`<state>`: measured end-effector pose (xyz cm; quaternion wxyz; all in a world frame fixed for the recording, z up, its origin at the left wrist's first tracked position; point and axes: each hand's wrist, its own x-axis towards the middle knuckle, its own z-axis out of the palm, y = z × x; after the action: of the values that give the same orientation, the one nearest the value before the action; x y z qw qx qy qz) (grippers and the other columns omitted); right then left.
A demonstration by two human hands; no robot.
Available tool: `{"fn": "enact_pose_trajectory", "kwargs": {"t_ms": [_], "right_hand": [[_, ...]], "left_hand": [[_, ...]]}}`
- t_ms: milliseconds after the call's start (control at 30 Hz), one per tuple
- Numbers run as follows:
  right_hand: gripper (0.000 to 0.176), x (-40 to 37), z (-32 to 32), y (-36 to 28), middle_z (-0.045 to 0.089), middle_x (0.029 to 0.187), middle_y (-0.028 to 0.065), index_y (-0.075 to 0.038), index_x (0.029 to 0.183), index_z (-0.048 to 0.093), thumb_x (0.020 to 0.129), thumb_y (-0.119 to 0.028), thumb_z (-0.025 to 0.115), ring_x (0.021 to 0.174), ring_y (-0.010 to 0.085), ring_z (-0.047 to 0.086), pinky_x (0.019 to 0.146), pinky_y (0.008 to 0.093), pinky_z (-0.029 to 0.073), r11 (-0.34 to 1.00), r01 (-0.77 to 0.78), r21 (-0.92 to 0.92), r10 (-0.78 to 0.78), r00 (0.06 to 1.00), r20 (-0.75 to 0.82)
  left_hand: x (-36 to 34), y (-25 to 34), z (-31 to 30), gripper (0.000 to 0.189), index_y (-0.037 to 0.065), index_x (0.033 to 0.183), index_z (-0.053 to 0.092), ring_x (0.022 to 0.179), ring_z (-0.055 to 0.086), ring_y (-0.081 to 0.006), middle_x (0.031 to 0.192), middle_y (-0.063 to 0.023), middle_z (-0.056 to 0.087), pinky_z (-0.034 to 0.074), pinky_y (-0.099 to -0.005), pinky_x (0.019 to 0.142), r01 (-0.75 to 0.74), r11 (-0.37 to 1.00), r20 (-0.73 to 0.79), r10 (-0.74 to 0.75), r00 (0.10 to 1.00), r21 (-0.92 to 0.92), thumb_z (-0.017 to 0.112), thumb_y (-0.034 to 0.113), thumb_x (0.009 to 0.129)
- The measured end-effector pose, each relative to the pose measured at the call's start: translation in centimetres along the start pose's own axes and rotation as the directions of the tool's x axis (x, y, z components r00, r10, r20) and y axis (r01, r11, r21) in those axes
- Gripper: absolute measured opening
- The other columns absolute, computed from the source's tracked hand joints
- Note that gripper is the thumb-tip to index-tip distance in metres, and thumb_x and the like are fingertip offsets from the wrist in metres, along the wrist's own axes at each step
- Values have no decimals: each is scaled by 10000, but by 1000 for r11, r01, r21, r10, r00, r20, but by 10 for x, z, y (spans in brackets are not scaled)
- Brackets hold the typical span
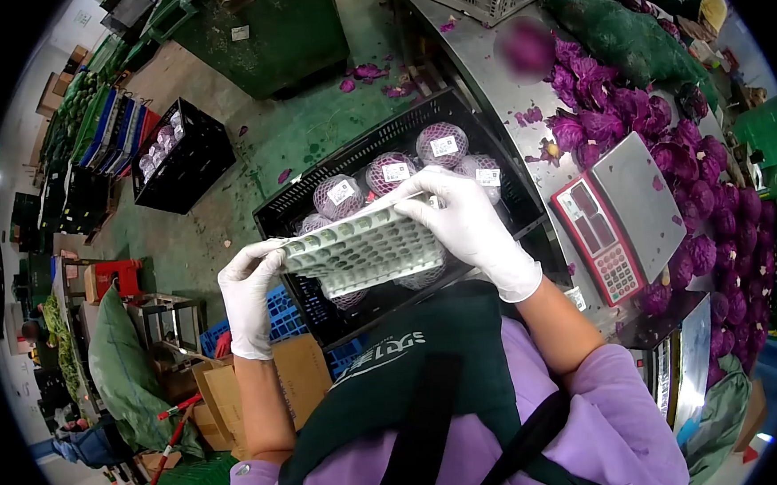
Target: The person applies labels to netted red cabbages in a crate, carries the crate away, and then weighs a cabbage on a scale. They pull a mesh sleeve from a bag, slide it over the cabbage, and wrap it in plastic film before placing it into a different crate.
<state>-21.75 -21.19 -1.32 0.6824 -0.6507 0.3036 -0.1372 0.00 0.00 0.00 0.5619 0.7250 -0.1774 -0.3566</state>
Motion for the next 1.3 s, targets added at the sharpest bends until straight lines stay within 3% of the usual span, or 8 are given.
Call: {"fn": "enact_pose_trajectory", "kwargs": {"t_ms": [167,300,567,700,833,1100,1233,1300], "right_hand": [[83,0,0,-3,590,1066,92,-61,866,714,795,-100,730,1021,229,553,898,320,432,720,451,-528,-589,799,-122],[126,-2,13,-6,602,806,-16,-7,920,683,886,-129,678,801,76,557,742,227,448,989,144,-46,-150,969,-198],[184,-1,14,-4,649,846,-29,-24,1058,681,895,-108,669,692,6,542,621,161,444,975,35,218,-5,991,-137],[222,-12,11,-21,673,954,6,-11,1079,678,858,-33,684,769,36,587,665,188,488,986,120,114,-110,990,-91],[137,-5,9,-2,694,907,54,1,971,713,837,-26,699,781,97,628,660,224,488,770,580,-266,-626,767,-139],[260,-2,9,-2,622,682,39,33,844,667,919,-216,662,624,62,552,564,253,434,898,293,-330,-375,900,-223],[338,26,-17,-9,657,929,45,1,1113,614,1001,-301,515,842,105,608,788,253,479,955,234,181,-250,966,70],[345,34,-18,-24,649,930,52,-26,1160,593,978,-316,548,819,118,622,742,280,504,956,288,-50,-279,951,129]], "left_hand": [[-6,6,7,71,9,938,685,895,578,-95,870,-12,597,464,-237,779,-285,954,-2,287,958,93,656,30,877],[-2,12,15,108,-4,974,658,845,570,-66,900,-12,647,456,-201,763,-270,954,56,279,959,-131,675,48,881],[-7,5,24,210,-24,1039,659,749,611,-62,857,-22,673,487,-195,695,-207,966,-14,208,978,-156,687,-39,831],[-8,7,26,180,-27,1016,684,732,600,-63,844,-22,675,482,-193,688,-279,939,-152,252,956,-200,681,-42,836],[-7,7,24,128,-22,965,690,719,591,-72,819,-23,673,478,-207,686,-341,924,-185,309,933,-174,707,1,840],[1,9,28,74,-12,876,678,707,580,-78,807,-32,675,466,-212,675,-393,905,-264,343,902,-166,725,38,848],[1,25,20,69,5,891,672,740,564,-60,840,-10,665,448,-208,692,-388,920,-202,372,906,-47,719,37,851],[2,30,19,60,-8,889,682,681,534,-35,760,15,629,429,-179,629,-395,915,-125,403,906,86,716,-1,841]]}}
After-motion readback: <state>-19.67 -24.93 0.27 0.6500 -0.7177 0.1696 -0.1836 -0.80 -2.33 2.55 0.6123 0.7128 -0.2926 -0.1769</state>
